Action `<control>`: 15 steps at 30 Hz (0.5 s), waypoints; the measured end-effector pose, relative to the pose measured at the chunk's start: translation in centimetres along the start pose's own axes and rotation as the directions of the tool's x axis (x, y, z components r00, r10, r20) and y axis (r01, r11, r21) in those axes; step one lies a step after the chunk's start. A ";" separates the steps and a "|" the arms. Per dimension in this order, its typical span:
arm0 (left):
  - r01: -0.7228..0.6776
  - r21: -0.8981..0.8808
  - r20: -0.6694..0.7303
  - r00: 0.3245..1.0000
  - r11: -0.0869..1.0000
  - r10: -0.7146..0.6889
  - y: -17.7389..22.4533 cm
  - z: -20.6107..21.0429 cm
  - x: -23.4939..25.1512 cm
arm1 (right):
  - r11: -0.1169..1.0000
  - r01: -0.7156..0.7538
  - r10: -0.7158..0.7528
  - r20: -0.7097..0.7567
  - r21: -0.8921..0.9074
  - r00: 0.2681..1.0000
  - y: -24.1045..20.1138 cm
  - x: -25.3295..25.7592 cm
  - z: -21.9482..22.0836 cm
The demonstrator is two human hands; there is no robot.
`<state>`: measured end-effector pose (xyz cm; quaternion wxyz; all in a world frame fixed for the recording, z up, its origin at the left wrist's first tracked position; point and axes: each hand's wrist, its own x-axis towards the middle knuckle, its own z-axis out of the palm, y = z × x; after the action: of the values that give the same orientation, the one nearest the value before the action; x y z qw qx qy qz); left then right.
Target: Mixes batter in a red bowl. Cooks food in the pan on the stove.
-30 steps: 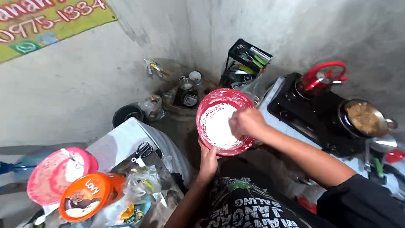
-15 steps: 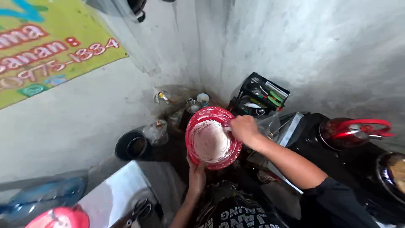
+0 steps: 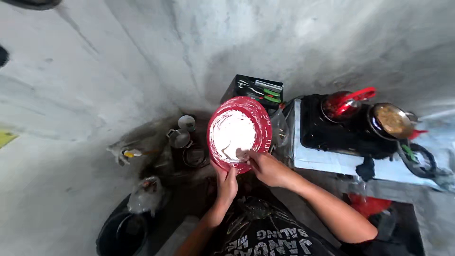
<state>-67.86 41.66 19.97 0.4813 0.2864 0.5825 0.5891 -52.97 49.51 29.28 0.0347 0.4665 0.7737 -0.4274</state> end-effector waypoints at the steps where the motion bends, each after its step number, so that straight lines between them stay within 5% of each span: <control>1: -0.008 0.027 0.038 0.999 1.000 0.007 0.2 -0.3 0.5 | 0.996 -0.050 0.050 0.002 0.072 0.999 -0.1 -0.1 0.6; 7: -0.058 0.097 0.304 0.952 0.994 0.026 -0.2 -2.0 0.9 | 0.918 -0.244 0.297 -0.134 0.314 0.946 -1.8 -1.4 5.3; 15: 0.131 0.143 0.436 0.881 0.981 -0.181 -2.2 -1.1 -1.8 | 0.706 -0.707 0.693 -0.248 0.039 0.677 1.1 -6.6 5.9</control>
<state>-67.66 39.27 18.09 0.6317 0.3922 0.5089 0.4339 -50.45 41.07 27.88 0.1142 0.7743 0.5470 -0.2972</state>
